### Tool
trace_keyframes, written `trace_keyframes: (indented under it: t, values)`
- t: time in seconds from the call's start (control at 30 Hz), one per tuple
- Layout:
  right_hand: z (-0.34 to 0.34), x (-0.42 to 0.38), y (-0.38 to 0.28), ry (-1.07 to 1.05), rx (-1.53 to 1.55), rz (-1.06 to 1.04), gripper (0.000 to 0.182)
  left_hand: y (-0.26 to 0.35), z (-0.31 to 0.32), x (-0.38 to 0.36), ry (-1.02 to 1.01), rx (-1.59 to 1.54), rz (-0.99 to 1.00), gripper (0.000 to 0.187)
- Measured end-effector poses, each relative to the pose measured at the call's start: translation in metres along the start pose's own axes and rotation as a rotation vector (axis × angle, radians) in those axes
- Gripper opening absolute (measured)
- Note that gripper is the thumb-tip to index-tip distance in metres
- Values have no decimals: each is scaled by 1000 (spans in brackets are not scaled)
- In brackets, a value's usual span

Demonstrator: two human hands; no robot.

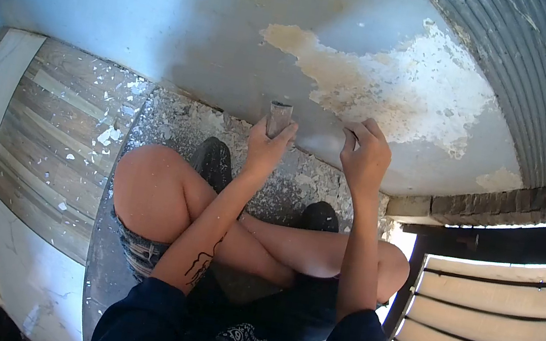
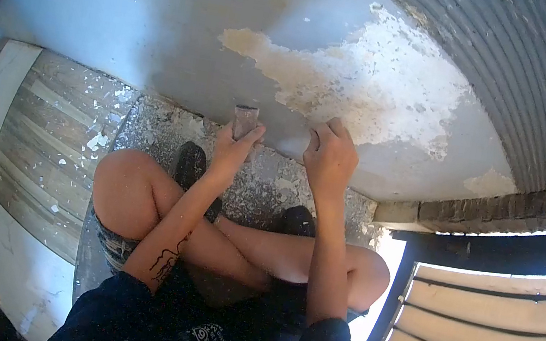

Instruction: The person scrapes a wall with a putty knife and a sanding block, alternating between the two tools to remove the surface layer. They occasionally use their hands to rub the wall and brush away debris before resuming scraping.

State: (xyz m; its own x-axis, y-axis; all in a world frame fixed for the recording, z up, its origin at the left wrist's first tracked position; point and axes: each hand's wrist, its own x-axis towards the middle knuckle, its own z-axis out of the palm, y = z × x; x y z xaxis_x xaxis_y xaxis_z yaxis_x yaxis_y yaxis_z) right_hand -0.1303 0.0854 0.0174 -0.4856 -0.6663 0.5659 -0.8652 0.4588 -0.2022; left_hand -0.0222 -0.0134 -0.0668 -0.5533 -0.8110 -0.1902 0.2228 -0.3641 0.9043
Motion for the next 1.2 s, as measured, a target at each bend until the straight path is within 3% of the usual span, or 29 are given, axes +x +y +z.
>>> trace_keyframes:
  t: [0.23,0.37,0.5,0.6,0.7,0.87,1.1,1.2]
  values:
    - [-18,-2,-9,105,92,1,16,-1,-4,1,-10,-34,-2,16]
    - [3,-7,-1,-6,-17,-69,17,-4,-1,0,-14,-43,8,15]
    - [-15,-7,-7,36,81,-5,16,1,-5,0,5,-25,-11,16]
    - [2,-13,0,89,34,-14,16,0,-3,-1,-5,17,7,15]
    - [31,-22,8,-18,3,-136,17,4,-4,-1,-39,10,-24,15]
    - [-7,-22,-2,152,3,25,21,2,-4,2,5,-56,-6,16]
    - [11,-16,1,63,19,-59,19,2,-2,0,-20,-34,-34,16]
    - [-6,-14,-2,185,92,-3,17,6,-3,-1,22,-46,-63,16]
